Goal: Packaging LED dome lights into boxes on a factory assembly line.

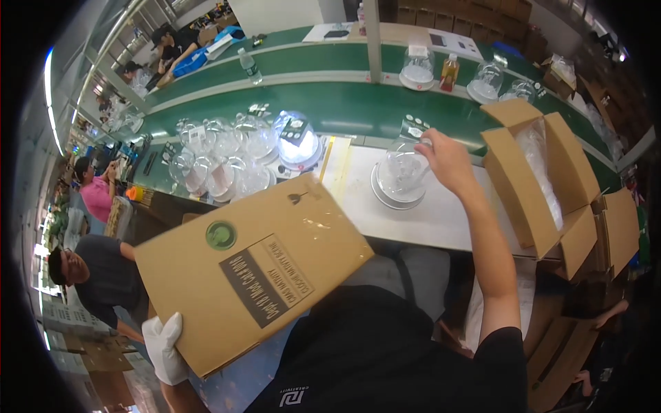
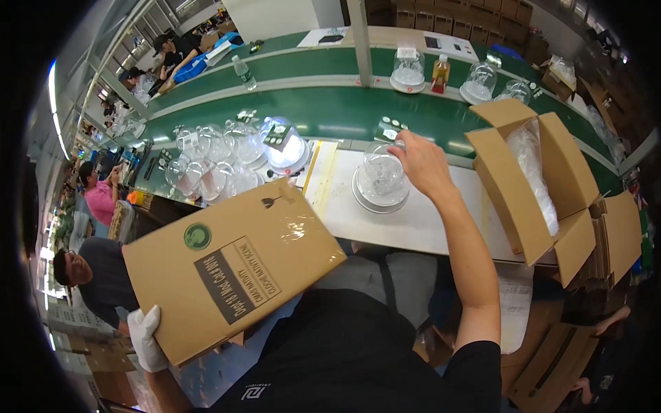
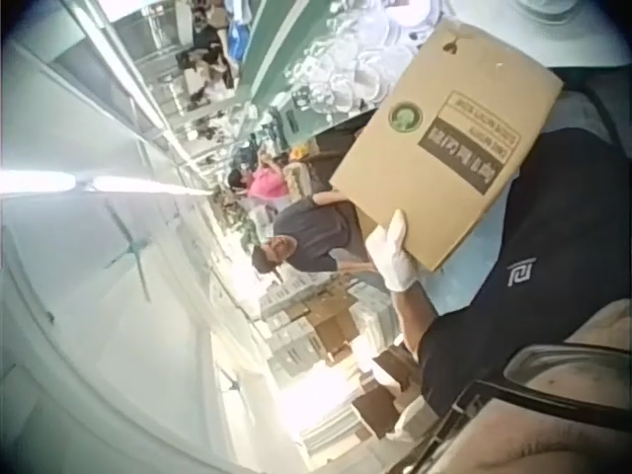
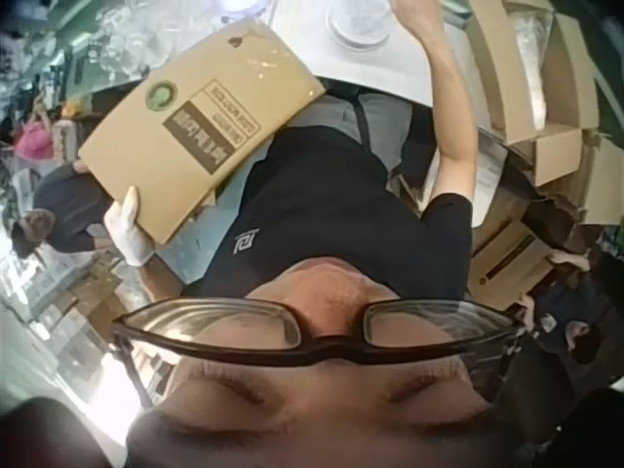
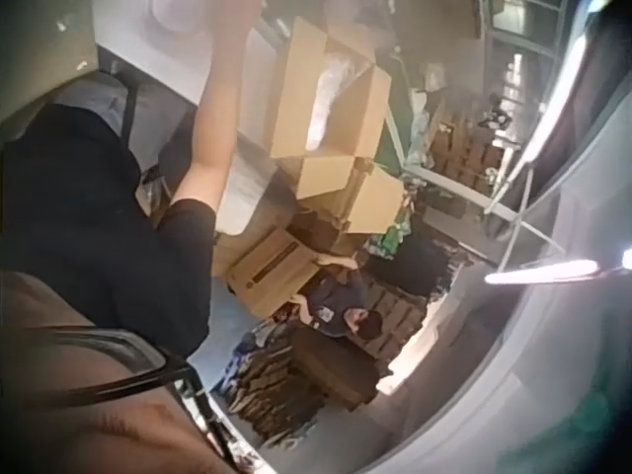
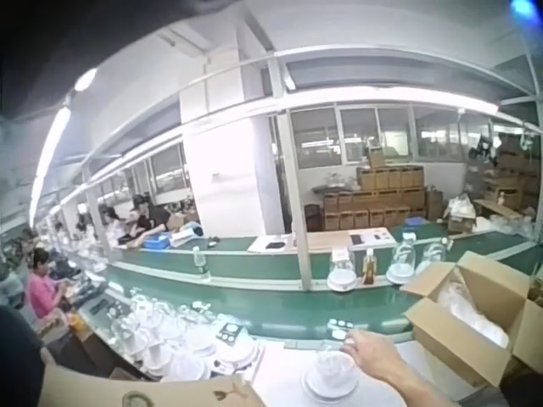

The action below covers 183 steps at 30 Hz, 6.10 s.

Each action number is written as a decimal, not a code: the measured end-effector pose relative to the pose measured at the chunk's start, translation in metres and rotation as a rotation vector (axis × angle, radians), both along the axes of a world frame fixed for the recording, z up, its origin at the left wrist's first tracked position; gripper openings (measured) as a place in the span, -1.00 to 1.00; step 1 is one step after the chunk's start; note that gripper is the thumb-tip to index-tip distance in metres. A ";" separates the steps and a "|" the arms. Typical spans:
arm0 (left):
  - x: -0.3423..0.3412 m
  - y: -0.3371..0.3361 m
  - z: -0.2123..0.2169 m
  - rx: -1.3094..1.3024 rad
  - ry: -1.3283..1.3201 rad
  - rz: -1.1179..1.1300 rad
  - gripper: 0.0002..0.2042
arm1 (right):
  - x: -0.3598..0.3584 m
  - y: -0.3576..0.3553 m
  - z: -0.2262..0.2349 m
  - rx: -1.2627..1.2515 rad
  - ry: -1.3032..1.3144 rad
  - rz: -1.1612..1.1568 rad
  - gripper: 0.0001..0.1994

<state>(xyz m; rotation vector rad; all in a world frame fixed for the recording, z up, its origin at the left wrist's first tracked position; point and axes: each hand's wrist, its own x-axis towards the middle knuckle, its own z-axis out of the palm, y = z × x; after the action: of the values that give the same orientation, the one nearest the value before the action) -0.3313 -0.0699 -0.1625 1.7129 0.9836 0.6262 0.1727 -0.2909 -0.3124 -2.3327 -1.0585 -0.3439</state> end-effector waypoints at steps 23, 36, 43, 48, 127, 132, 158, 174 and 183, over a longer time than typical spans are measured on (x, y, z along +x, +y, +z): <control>0.473 -0.167 -0.005 0.564 -0.099 -1.505 -0.54 | -0.039 -0.189 0.416 -0.049 -0.277 0.438 -0.66; 0.397 0.017 0.024 0.525 0.516 -1.678 -0.66 | 0.001 -0.101 0.321 -0.018 0.012 0.676 -0.49; 0.328 0.056 0.011 0.619 0.651 -1.511 -0.51 | -0.031 -0.015 0.272 -0.125 -0.203 0.957 -0.67; 0.335 0.055 0.019 0.743 0.858 -1.473 -0.48 | -0.040 0.034 0.199 -0.362 -0.061 1.033 -0.80; 0.420 -0.002 0.082 0.364 -0.817 -1.107 -0.33 | -0.074 0.006 0.174 1.359 1.375 0.083 -0.34; 0.412 0.006 0.080 0.970 -0.818 -0.912 -0.37 | -0.051 -0.012 0.164 1.373 1.342 0.136 -0.39; 0.441 -0.134 0.121 2.276 -0.022 -0.563 -0.60 | -0.053 -0.011 0.160 1.354 0.949 0.109 -0.39; 0.425 -0.002 0.119 -0.009 -1.148 -1.012 -0.43 | -0.046 -0.046 0.172 1.169 1.183 0.095 -0.39; 0.453 -0.004 0.133 0.063 -0.711 -1.305 -0.47 | -0.054 -0.030 0.173 1.050 1.360 -0.068 -0.43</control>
<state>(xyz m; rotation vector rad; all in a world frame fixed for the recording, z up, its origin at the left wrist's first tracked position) 0.1214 -0.0743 -0.0292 1.5875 -0.6713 0.2976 0.1182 -0.3211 -0.1394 -1.1266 -0.0153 0.5254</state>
